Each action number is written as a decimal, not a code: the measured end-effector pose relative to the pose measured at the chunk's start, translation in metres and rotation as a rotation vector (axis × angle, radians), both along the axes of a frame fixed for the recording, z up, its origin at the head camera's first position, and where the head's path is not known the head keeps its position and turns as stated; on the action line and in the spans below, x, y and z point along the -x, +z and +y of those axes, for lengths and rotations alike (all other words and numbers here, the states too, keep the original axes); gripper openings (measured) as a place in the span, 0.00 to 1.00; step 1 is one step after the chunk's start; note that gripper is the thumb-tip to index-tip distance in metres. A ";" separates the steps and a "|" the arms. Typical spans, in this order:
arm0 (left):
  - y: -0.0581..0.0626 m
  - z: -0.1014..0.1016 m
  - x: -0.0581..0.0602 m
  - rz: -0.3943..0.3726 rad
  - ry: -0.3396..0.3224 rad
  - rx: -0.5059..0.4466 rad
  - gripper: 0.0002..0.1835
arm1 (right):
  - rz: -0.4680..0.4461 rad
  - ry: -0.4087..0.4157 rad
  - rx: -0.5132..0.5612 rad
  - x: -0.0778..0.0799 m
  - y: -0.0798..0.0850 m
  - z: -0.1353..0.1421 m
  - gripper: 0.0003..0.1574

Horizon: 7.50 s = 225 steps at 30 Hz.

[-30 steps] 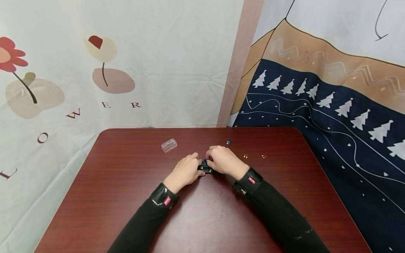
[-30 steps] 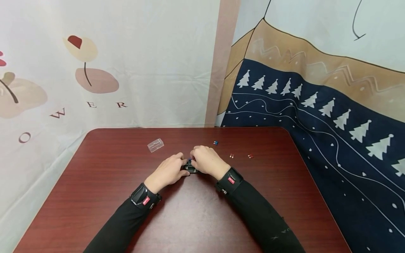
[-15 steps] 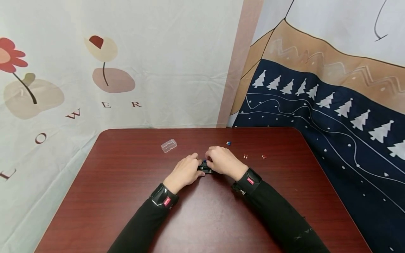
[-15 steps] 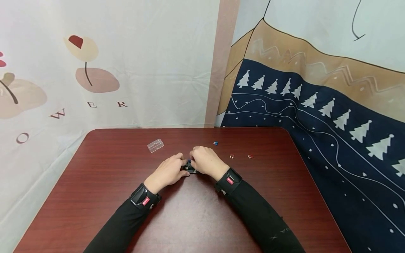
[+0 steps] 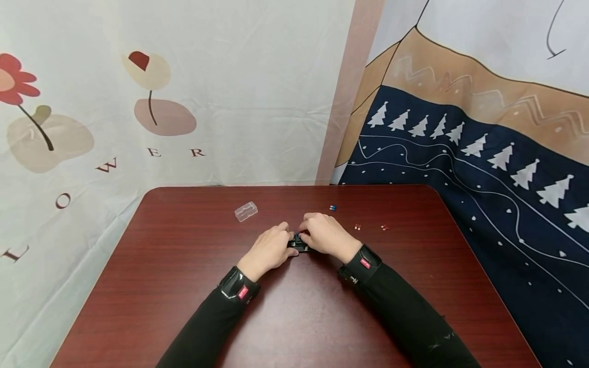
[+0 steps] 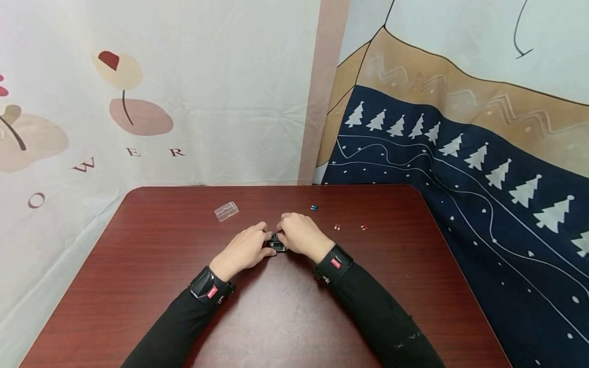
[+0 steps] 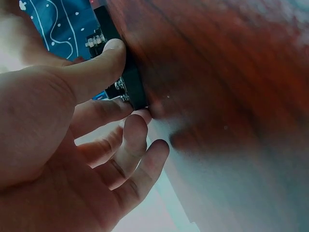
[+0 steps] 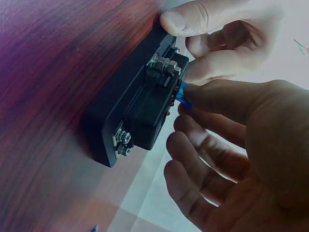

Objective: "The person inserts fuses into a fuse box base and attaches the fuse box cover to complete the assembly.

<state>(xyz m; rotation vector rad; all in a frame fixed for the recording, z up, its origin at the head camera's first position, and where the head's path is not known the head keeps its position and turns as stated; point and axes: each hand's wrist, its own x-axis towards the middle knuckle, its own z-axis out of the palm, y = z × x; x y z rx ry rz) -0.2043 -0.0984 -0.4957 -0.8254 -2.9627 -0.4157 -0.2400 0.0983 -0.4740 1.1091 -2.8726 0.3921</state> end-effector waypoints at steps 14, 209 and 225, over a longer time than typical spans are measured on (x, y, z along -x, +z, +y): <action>0.002 0.000 0.000 -0.013 0.001 -0.002 0.19 | 0.009 0.015 0.019 0.000 0.000 -0.001 0.06; 0.004 -0.001 0.003 0.010 -0.032 0.034 0.19 | 0.104 -0.028 -0.045 -0.005 0.009 0.023 0.04; 0.004 -0.001 0.003 -0.004 -0.030 0.029 0.18 | 0.113 -0.043 -0.037 -0.003 0.008 0.025 0.04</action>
